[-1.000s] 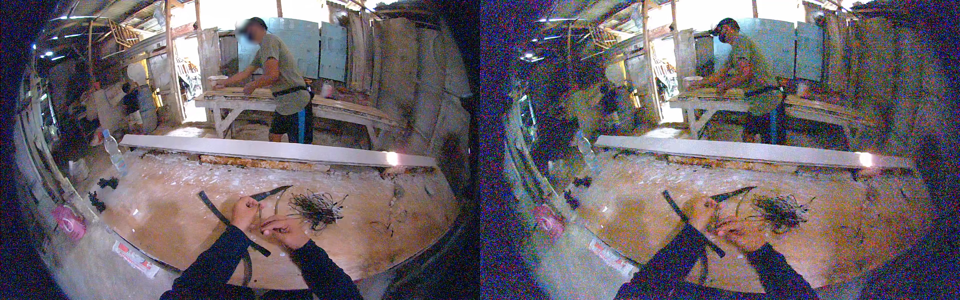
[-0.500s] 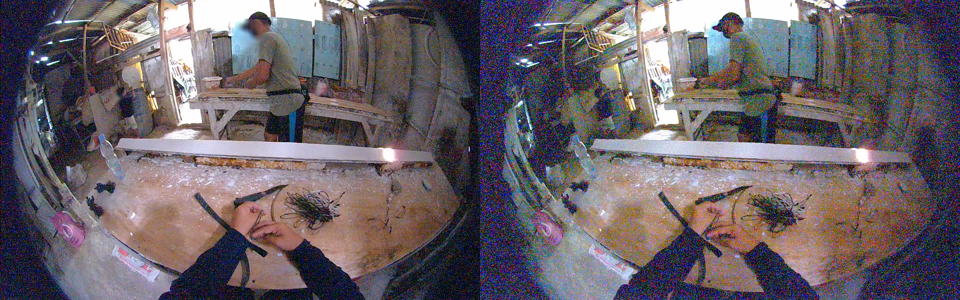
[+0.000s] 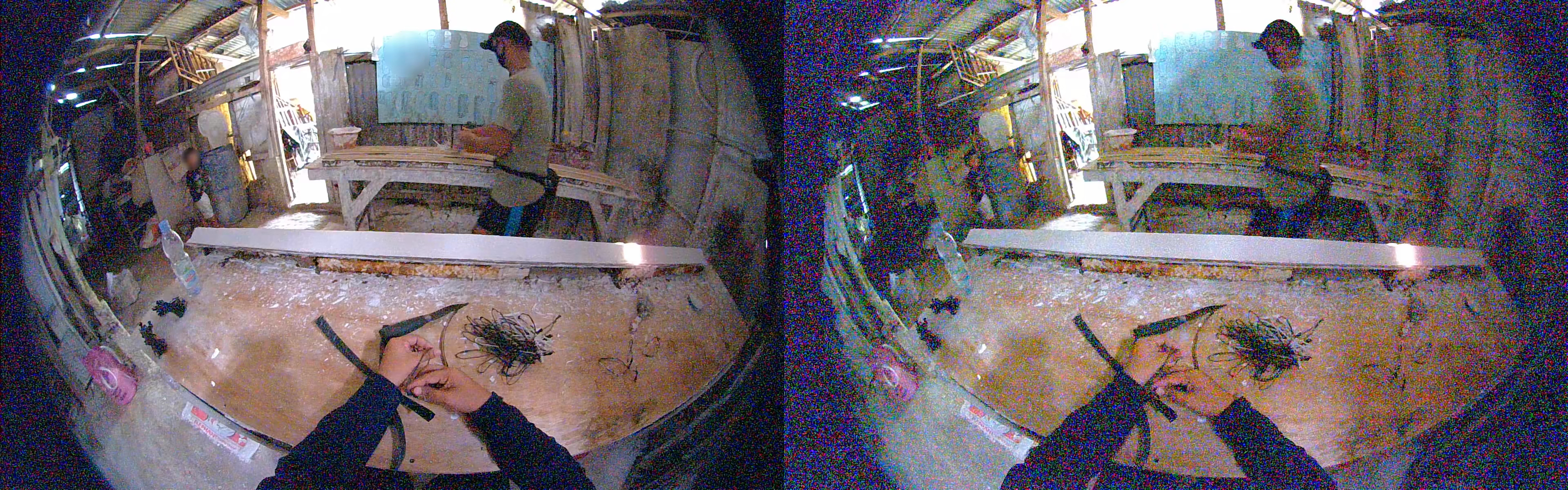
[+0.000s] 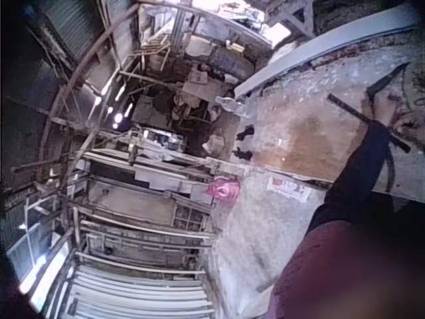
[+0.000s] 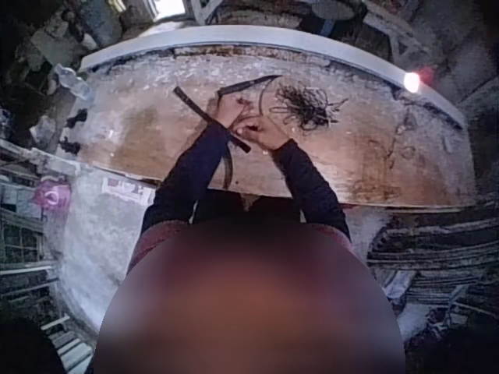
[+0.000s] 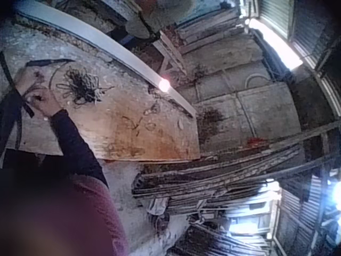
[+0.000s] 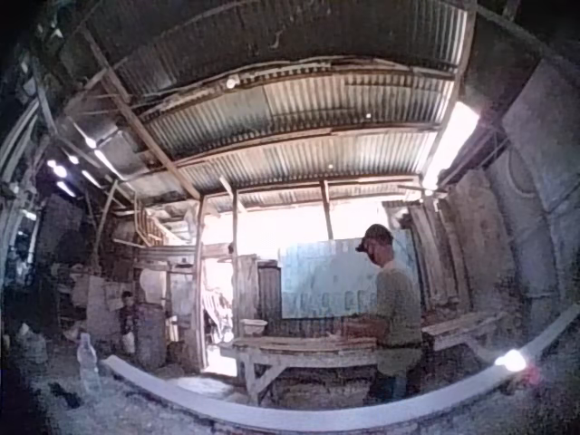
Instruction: The person uses a knife to cut black cable strips into small pieces on a wooden workbench. The person repeatedly picks up strips, cuts them, and places the cut pieces into a growing pile on the table.
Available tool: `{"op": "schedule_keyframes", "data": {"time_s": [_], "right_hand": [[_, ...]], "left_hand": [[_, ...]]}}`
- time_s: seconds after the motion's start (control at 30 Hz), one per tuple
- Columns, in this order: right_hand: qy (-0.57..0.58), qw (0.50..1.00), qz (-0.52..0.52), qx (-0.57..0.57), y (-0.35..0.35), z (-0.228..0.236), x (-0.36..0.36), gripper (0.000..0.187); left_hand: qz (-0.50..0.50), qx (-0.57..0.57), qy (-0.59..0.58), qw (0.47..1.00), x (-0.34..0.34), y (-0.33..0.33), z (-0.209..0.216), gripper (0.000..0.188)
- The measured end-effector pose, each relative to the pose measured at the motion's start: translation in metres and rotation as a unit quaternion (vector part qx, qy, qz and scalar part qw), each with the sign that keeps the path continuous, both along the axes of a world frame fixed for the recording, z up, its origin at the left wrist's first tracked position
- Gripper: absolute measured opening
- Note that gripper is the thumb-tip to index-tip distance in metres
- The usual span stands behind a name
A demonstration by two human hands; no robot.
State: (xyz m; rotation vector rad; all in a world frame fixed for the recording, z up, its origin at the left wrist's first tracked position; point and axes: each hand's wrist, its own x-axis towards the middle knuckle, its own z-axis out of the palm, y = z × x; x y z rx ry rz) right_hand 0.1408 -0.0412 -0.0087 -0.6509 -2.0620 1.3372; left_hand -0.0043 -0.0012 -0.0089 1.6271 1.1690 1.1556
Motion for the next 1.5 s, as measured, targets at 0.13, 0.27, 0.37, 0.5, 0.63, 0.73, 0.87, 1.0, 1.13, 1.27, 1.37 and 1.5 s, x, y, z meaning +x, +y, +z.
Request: {"op": "schedule_keyframes", "data": {"time_s": [0.13,0.27,0.37,0.5,0.63,0.73,0.87,1.0,1.13,1.27,1.37,1.5], "right_hand": [[-0.037,0.999,-0.006,-0.02,-0.003,0.005,-0.001,0.022],[-0.029,0.999,-0.024,0.0,-0.007,0.014,0.001,0.016],[-0.008,0.998,-0.054,-0.021,-0.007,0.019,0.007,0.006],[0.056,0.984,-0.146,-0.091,0.003,0.013,0.016,0.01],[0.089,0.964,-0.25,0.021,0.022,0.004,0.028,0.011],[0.198,0.935,-0.287,-0.067,0.026,0.007,0.027,0.01],[0.015,0.905,-0.422,0.06,0.009,0.025,0.021,0.009],[-0.008,0.877,-0.461,0.134,0.003,0.035,0.018,0.01],[-0.06,0.847,-0.498,0.176,0.018,0.025,0.029,0.012],[0.133,0.869,-0.464,0.113,0.026,0.015,0.032,0.013],[0.097,0.858,-0.475,0.169,0.024,0.018,0.029,0.013],[-0.015,0.827,-0.491,0.273,0.019,0.025,0.031,0.008]], "left_hand": [[-0.012,0.02,0.003,1.0,0.0,0.004,-0.007,0.019],[-0.018,0.011,0.042,0.999,-0.001,0.006,-0.009,0.021],[-0.043,0.014,0.012,0.999,-0.002,0.007,-0.01,0.02],[-0.032,0.063,0.004,0.998,-0.001,0.01,-0.013,0.016],[-0.058,0.023,-0.016,0.998,-0.002,0.011,-0.015,0.018],[-0.084,0.006,-0.025,0.996,-0.002,0.01,-0.011,0.022],[-0.118,0.03,0.088,0.989,0.0,0.001,-0.004,0.025],[-0.324,0.065,0.061,0.942,0.01,-0.004,-0.001,0.026],[-0.415,-0.103,-0.012,0.904,0.018,-0.011,-0.003,0.026],[-0.417,-0.007,-0.095,0.904,0.021,-0.018,-0.003,0.023],[-0.415,-0.093,-0.079,0.902,0.021,-0.02,-0.003,0.021],[-0.377,-0.103,-0.095,0.915,0.018,-0.017,-0.002,0.021]]}}
